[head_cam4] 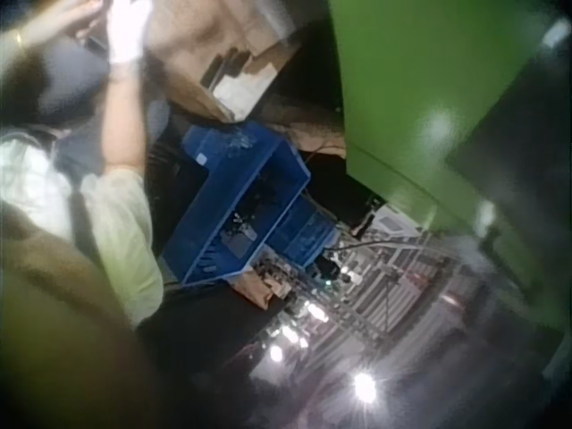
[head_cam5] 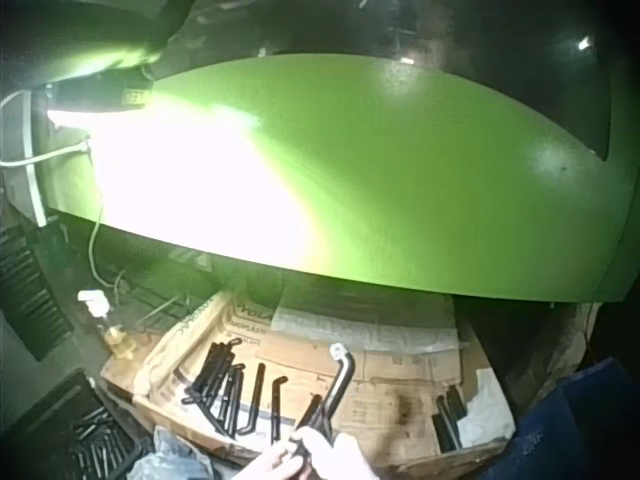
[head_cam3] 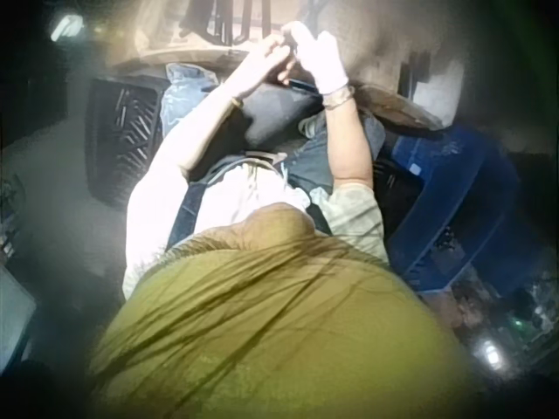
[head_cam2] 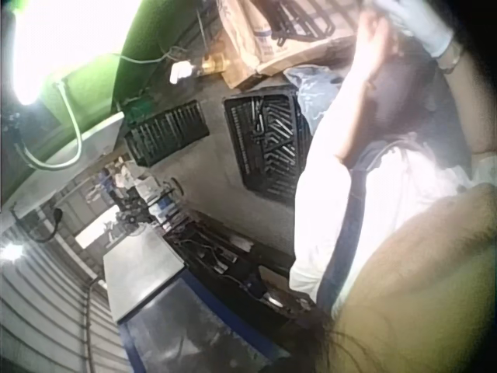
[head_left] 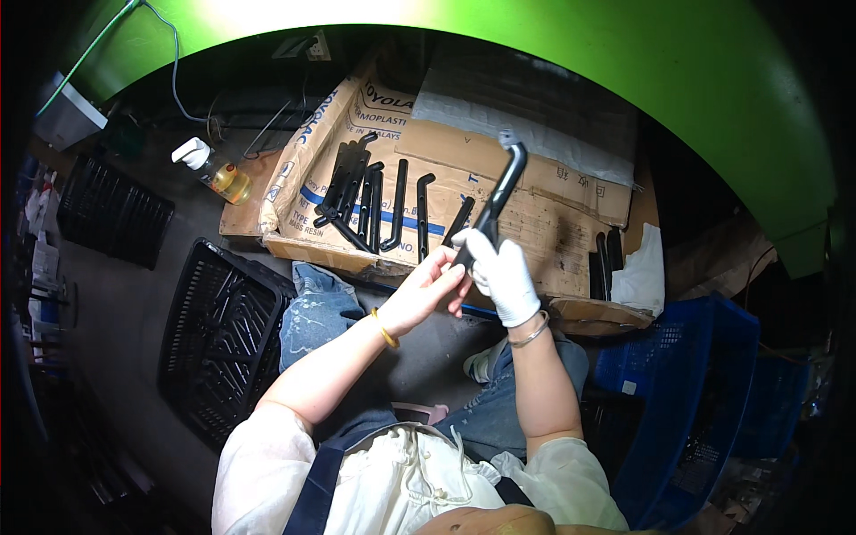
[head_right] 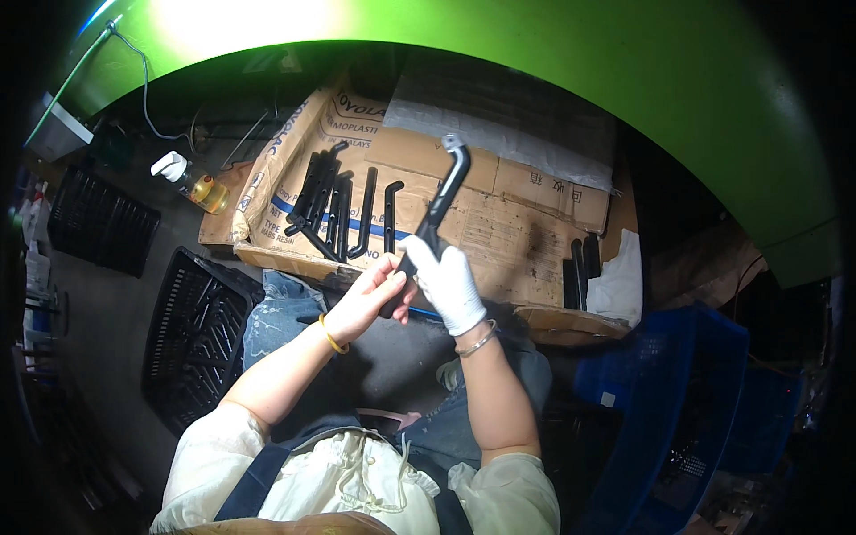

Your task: Inspecting and organizing black plastic components next to an injection molding machine.

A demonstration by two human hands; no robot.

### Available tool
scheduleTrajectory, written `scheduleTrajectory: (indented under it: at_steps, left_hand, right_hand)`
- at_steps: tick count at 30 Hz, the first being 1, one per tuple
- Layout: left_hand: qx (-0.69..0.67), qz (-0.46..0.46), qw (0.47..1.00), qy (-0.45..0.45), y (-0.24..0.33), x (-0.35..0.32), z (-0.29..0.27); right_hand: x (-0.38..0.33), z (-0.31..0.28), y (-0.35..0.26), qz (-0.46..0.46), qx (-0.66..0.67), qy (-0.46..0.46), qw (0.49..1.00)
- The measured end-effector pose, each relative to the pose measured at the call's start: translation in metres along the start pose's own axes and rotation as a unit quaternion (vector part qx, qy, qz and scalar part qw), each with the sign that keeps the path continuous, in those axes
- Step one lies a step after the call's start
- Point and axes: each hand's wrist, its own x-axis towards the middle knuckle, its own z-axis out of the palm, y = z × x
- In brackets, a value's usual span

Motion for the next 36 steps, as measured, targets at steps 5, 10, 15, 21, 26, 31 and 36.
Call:
scheduleTrajectory:
  at_steps: [5,10,15,21,26,31,36]
  left_hand:
    - [-0.068,0.004,0.995,0.067,0.004,0.002,-0.005]
    - [-0.026,0.038,0.998,0.034,0.013,0.000,-0.024]
    - [-0.017,0.001,1.000,0.014,0.022,-0.019,-0.029]
    - [0.026,0.006,0.999,-0.021,0.029,-0.023,-0.033]
    - [0.065,-0.012,0.998,-0.024,0.030,-0.028,-0.032]
    - [0.061,-0.014,0.998,-0.023,0.026,-0.027,-0.033]
    - [0.054,-0.019,0.998,-0.023,0.028,-0.027,-0.033]
  right_hand:
    - [-0.004,0.015,-0.005,0.030,0.100,0.115,0.988]
    - [-0.029,0.014,-0.013,0.027,-0.043,0.010,0.999]
    - [-0.039,0.026,-0.024,0.039,-0.079,-0.030,0.996]
    - [-0.039,0.023,-0.022,0.026,-0.070,-0.106,0.991]
    - [-0.037,0.026,-0.030,-0.008,-0.119,-0.106,0.987]
    - [-0.037,0.026,-0.031,-0.007,-0.124,-0.102,0.987]
    - [-0.037,0.026,-0.034,0.010,-0.123,-0.107,0.987]
